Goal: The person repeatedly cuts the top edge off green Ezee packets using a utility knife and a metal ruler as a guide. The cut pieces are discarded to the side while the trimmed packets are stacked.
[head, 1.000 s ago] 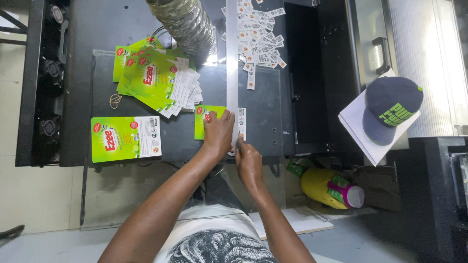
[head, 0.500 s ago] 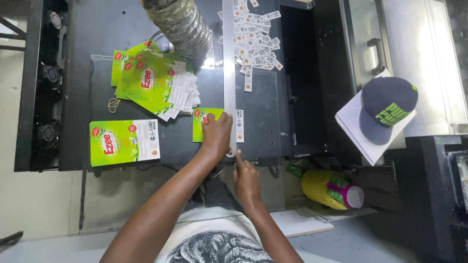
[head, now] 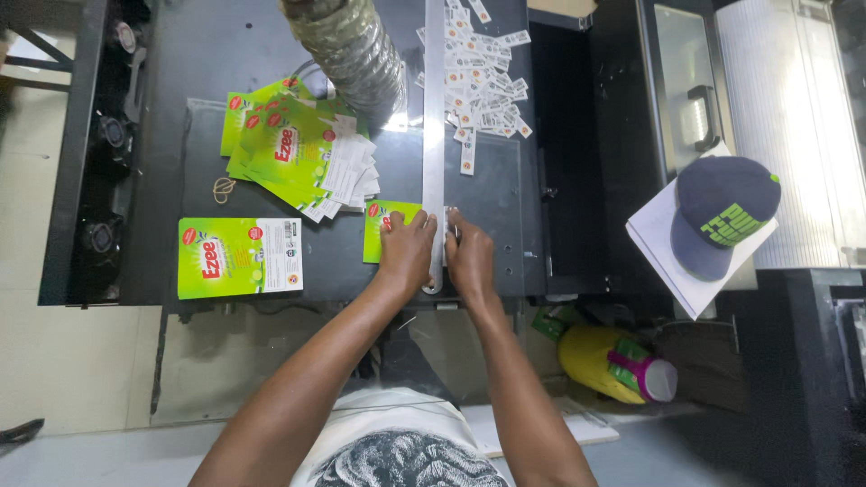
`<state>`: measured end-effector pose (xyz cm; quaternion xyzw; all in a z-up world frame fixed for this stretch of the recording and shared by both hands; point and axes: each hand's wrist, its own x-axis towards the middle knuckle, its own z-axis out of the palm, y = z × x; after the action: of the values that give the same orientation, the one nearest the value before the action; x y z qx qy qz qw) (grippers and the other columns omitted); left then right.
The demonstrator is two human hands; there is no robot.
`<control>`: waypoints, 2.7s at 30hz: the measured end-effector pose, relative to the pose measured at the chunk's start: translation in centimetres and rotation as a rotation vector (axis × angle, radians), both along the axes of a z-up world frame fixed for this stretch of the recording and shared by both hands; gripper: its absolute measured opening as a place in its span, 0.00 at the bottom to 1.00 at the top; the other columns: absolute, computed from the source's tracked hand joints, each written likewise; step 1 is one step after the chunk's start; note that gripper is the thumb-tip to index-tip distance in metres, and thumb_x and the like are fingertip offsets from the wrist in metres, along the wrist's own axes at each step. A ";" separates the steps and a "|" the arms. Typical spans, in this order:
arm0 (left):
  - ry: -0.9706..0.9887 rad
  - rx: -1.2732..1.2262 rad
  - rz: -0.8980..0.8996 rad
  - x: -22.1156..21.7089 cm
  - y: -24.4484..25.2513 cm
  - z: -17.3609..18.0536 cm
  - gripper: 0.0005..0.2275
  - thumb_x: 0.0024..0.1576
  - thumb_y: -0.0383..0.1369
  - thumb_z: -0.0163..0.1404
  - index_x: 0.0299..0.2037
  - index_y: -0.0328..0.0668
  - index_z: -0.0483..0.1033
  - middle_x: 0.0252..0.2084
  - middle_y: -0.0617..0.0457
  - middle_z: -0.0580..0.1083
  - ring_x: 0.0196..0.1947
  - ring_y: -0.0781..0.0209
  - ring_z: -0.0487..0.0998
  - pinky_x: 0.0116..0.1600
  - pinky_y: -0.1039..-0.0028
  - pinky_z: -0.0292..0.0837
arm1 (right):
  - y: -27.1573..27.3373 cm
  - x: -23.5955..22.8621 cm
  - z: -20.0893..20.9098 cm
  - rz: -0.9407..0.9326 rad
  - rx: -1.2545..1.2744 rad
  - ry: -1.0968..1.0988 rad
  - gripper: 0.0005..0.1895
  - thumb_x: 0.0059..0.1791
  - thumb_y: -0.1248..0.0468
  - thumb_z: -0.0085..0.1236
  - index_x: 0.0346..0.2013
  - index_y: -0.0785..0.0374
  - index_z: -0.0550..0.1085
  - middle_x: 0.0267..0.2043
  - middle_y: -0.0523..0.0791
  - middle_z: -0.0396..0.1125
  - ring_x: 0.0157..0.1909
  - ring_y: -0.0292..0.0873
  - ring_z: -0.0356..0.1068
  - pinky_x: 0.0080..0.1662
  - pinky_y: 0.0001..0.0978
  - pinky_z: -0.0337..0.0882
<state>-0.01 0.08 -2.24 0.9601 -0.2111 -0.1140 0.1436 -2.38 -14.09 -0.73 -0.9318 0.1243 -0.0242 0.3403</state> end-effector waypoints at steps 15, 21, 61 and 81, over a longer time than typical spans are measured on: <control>-0.061 -0.014 0.017 0.1 -0.1 0.2 0.55 0.24 0.42 0.86 0.70 0.45 0.79 0.62 0.51 0.77 0.64 0.31 0.74 0.61 0.25 0.79 | -0.1 -3.1 -0.7 0.125 -0.114 0.179 0.26 0.56 0.65 0.56 0.69 0.61 0.81 0.47 0.59 0.82 0.52 0.68 0.81 0.54 0.65 0.79; 0.007 -0.016 0.011 0.2 0.0 0.7 0.54 0.29 0.41 0.85 0.74 0.42 0.76 0.66 0.49 0.75 0.68 0.29 0.71 0.64 0.23 0.76 | 1.5 -10.2 1.0 0.077 -0.125 0.266 0.26 0.57 0.65 0.58 0.72 0.59 0.79 0.46 0.58 0.81 0.51 0.66 0.81 0.50 0.62 0.78; 0.099 -0.015 -0.018 0.4 0.2 1.5 0.56 0.32 0.42 0.84 0.77 0.39 0.72 0.71 0.44 0.73 0.71 0.25 0.68 0.66 0.21 0.72 | -1.2 -6.7 -3.7 -0.200 -0.273 -0.025 0.11 0.67 0.53 0.43 0.52 0.54 0.70 0.44 0.50 0.78 0.52 0.59 0.81 0.62 0.56 0.69; 0.034 -0.020 0.006 0.0 -0.3 -0.8 0.56 0.30 0.40 0.85 0.76 0.43 0.73 0.69 0.50 0.71 0.70 0.29 0.66 0.66 0.21 0.71 | 4.1 0.5 6.4 -0.051 -0.022 -0.033 0.17 0.59 0.67 0.57 0.58 0.75 0.84 0.43 0.70 0.77 0.50 0.78 0.77 0.53 0.69 0.75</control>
<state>-0.03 -0.19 -3.03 0.9571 -0.2071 -0.1277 0.1572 -1.90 -10.00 5.69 -0.9314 0.1423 -0.0495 0.3314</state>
